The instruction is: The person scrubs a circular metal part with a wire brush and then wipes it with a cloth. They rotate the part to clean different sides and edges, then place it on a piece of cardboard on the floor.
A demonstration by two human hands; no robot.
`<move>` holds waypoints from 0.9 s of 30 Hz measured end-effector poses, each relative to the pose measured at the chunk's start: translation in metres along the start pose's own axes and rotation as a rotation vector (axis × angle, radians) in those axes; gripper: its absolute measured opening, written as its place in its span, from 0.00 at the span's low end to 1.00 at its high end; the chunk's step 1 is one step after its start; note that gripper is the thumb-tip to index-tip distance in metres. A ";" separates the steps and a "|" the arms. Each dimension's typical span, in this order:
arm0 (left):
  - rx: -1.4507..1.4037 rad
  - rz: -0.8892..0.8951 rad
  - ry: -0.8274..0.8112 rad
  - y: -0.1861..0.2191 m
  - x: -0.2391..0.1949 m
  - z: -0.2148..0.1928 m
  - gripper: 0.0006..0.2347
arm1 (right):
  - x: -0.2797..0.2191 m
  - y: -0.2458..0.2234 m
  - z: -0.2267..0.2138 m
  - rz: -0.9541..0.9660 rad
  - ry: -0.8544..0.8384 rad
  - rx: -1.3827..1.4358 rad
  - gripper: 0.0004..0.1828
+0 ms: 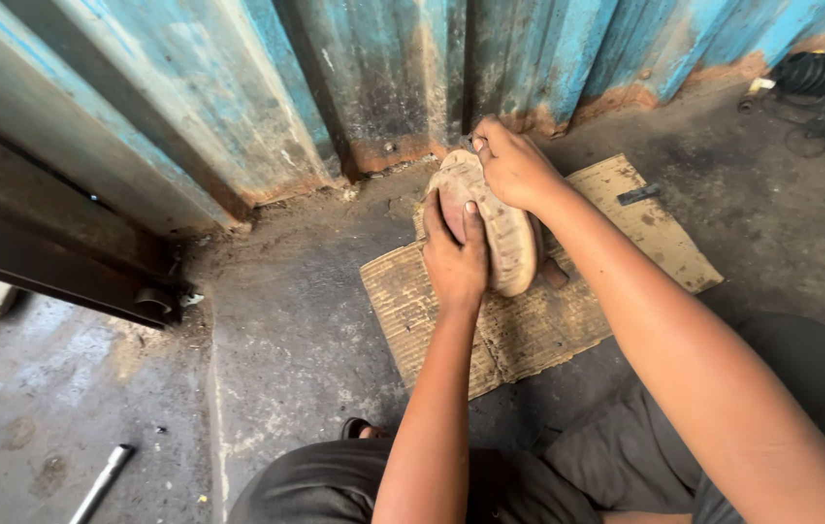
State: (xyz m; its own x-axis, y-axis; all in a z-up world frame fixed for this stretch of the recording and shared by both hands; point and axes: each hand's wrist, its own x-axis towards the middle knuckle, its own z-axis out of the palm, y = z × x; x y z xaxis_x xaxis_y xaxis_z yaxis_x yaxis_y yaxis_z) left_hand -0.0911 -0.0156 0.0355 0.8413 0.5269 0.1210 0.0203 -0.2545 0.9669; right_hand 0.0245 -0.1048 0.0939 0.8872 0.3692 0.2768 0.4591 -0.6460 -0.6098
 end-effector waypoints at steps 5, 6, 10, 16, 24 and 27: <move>-0.112 0.050 0.127 -0.010 0.012 0.009 0.21 | -0.060 -0.034 -0.002 0.148 0.067 -0.250 0.14; -0.135 0.026 0.115 -0.012 0.013 0.011 0.20 | -0.080 -0.041 -0.001 0.095 0.151 -0.351 0.13; -0.067 -0.218 0.060 -0.006 0.018 0.015 0.20 | -0.168 -0.053 -0.012 -0.010 0.265 -0.427 0.17; 0.005 -0.410 -0.061 -0.011 0.019 0.015 0.20 | -0.196 -0.053 -0.020 -0.066 0.243 -0.406 0.11; -0.007 -0.190 -0.105 -0.009 0.018 -0.001 0.23 | -0.037 0.017 0.004 0.216 -0.094 -0.340 0.14; 0.156 0.028 -0.079 -0.002 -0.026 -0.005 0.28 | 0.023 0.068 0.021 0.185 -0.176 -0.210 0.17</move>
State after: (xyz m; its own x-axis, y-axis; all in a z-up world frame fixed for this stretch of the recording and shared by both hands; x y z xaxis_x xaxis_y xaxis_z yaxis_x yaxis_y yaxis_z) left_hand -0.1158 -0.0245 0.0322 0.8822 0.4545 0.1230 0.0754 -0.3942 0.9159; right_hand 0.0747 -0.1264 0.0431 0.9433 0.3304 0.0315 0.3063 -0.8300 -0.4661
